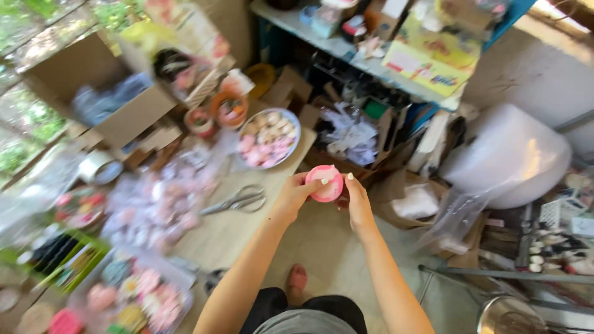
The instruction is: Pouring melted wax into molds and preparing decorative candles.
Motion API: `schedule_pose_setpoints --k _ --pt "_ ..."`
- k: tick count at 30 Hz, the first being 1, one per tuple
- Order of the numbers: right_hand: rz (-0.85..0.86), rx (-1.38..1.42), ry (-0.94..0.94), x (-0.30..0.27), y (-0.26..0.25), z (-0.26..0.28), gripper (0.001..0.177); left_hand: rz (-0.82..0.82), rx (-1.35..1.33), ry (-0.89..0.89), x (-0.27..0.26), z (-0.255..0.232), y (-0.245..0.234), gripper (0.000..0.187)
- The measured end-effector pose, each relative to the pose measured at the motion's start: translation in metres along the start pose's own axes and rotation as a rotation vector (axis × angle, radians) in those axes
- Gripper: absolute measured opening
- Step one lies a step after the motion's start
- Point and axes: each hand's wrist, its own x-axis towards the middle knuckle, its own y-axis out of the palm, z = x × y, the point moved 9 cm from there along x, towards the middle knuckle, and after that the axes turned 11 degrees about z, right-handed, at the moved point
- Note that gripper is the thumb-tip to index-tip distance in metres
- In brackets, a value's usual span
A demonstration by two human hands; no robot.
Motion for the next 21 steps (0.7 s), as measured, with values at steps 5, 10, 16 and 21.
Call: schedule_pose_setpoints --k 5,10,16,21 --pt "0.091 -0.045 0.059 0.107 -0.101 -0.001 0.049 0.118 0.052 -0.046 0.113 0.002 0.035 0.040" --pt "0.218 -0.252 -0.075 0.211 -0.139 0.019 0.038 0.176 -0.072 -0.160 0.221 -0.005 0.057 0.038" --pt "0.003 0.265 -0.050 0.343 -0.210 -0.019 0.020 0.156 -0.264 -0.167 0.371 0.019 0.052 0.041" --pt "-0.110 0.533 0.063 0.397 -0.225 -0.022 0.015 0.110 -0.204 -0.329 0.443 0.026 0.038 0.043"
